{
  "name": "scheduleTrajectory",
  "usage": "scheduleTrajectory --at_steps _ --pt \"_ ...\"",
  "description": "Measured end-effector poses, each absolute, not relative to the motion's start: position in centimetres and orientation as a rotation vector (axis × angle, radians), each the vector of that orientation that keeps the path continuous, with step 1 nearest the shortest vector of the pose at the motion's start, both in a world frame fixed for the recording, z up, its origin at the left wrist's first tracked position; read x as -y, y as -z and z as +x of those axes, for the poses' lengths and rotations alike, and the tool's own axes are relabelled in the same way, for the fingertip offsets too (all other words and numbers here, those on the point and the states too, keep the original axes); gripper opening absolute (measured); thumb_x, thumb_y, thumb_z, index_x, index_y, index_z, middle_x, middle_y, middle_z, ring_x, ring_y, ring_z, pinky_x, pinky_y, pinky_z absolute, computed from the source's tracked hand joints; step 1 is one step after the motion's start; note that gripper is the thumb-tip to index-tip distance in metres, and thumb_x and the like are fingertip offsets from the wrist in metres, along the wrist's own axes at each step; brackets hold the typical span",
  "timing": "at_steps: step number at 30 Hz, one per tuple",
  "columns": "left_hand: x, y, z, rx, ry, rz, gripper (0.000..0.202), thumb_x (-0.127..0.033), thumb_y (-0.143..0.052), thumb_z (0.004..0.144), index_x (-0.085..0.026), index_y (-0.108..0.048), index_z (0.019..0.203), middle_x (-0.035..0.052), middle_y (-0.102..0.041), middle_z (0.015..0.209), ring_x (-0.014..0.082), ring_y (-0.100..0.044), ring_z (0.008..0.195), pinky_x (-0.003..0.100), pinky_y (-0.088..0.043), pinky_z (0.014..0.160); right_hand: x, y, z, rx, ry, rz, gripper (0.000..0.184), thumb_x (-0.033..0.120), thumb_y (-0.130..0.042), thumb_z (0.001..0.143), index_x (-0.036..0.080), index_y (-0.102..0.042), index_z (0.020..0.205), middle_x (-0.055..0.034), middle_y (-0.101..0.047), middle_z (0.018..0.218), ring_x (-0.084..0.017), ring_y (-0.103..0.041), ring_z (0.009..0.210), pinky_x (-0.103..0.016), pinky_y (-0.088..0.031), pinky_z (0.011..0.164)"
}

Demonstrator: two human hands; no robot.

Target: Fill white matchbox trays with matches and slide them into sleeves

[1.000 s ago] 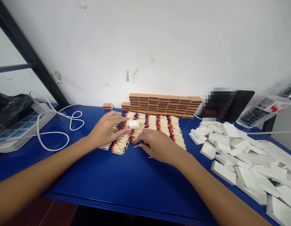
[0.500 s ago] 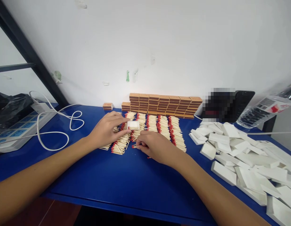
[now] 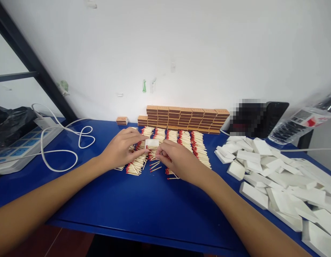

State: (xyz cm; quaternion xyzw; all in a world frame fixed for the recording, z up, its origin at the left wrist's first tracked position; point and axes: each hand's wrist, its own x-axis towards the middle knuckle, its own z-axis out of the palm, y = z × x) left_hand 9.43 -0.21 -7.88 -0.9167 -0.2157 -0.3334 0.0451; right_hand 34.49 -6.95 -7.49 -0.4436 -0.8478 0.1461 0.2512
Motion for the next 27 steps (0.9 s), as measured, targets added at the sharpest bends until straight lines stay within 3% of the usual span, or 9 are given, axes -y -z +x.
scheduleTrajectory --at_steps 8,16,23,27 --pt "0.15 7.79 9.42 0.63 1.032 -2.785 0.034 -0.039 -0.07 0.098 -0.018 -0.07 0.124 0.0072 -0.077 0.1 0.0264 -0.065 0.102 0.043 -0.052 0.09 7.45 7.36 34.45 2.478 -0.558 -1.19 0.008 0.019 -0.067 0.097 0.023 -0.071 0.103 -0.0006 -0.062 0.084 -0.015 -0.056 0.073 -0.027 -0.043 0.064" --pt "0.27 7.84 9.51 0.624 1.02 -2.787 0.035 -0.039 -0.072 0.096 -0.017 -0.071 0.123 0.0079 -0.077 0.099 0.0265 -0.065 0.102 0.043 -0.052 0.09 7.62 7.5 34.0 2.475 -0.579 -1.247 0.009 0.018 -0.065 0.098 0.022 -0.07 0.092 -0.0008 -0.064 0.084 -0.015 -0.058 0.073 -0.028 -0.043 0.063" --pt "0.14 7.91 9.47 0.61 1.021 -2.796 0.034 -0.039 -0.072 0.096 -0.018 -0.071 0.124 0.0073 -0.077 0.098 0.0267 -0.065 0.099 0.043 -0.053 0.089 7.61 7.48 34.26 2.449 -0.544 -1.207 0.012 0.023 -0.061 0.102 0.021 -0.064 0.091 -0.0018 -0.065 0.09 -0.016 -0.059 0.077 -0.028 -0.044 0.066" --pt "0.29 7.86 9.58 0.607 1.03 -2.799 0.035 -0.041 -0.071 0.097 -0.017 -0.071 0.123 0.0079 -0.077 0.098 0.0266 -0.065 0.098 0.043 -0.053 0.088 7.21 7.12 34.41 2.252 -0.331 -1.202 0.011 0.026 -0.06 0.103 0.021 -0.064 0.094 -0.0022 -0.061 0.088 -0.015 -0.055 0.072 -0.029 -0.043 0.065"
